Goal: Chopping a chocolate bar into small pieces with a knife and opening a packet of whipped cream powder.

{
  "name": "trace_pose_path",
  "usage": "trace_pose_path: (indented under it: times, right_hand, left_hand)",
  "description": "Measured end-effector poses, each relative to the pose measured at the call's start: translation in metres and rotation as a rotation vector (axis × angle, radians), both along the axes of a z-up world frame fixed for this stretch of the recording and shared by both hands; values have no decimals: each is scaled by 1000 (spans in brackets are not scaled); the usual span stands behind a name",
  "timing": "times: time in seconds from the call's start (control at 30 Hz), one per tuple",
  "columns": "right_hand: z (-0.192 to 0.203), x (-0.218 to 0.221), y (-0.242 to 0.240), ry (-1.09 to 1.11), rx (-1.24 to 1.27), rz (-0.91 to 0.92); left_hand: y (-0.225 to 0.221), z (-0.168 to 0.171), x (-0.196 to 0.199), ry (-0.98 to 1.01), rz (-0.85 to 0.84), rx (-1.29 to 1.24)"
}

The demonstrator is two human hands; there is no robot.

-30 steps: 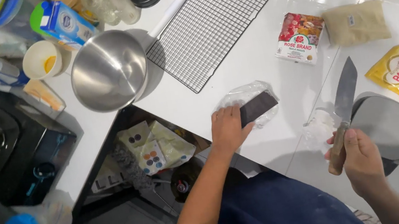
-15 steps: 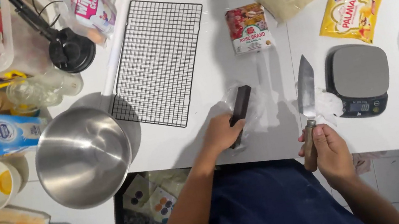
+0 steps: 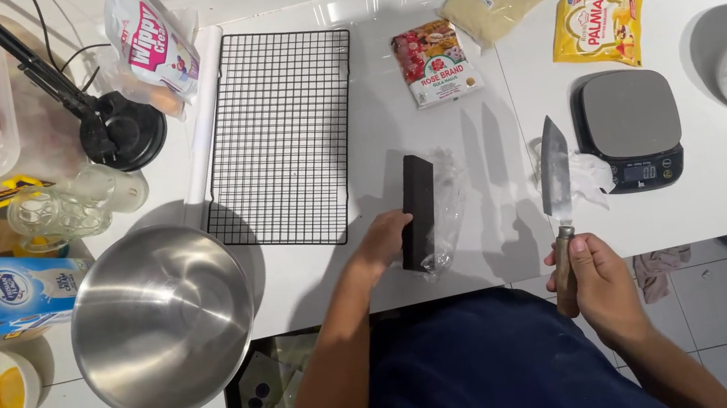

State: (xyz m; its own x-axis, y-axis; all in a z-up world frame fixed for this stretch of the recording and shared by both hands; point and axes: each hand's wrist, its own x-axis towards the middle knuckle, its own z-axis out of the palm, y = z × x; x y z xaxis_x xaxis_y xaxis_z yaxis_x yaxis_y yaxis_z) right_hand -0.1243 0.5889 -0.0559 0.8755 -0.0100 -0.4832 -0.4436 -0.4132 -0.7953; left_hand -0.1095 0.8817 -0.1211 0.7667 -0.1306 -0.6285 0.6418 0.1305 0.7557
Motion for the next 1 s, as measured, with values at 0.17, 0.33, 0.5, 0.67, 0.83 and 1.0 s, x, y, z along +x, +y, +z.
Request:
trace_pose_path:
  times: [0.17,0.33,0.5,0.67,0.83,1.0]
  right_hand:
    - [-4,-1,8,-72,6,116]
    - [-52,2,7,-219,-80,319]
    - [-68,5,14,54,-347,400]
    - [-77,6,7,98,-476,447]
    - [-73,9,1,127,-507,472]
    - [-60,7,10,140,-547,479]
  left_hand:
    - [12,-25,-8,-77,118,-53]
    - [15,-57,-21,-227,144,-64]
    - [3,15,-38,-198,205,-4]
    - [3,-46,-32,-380,76,443]
    - [-18,-16,-42,-534,-174,1030]
    - [-34,-61,-50,-625,-255,1718]
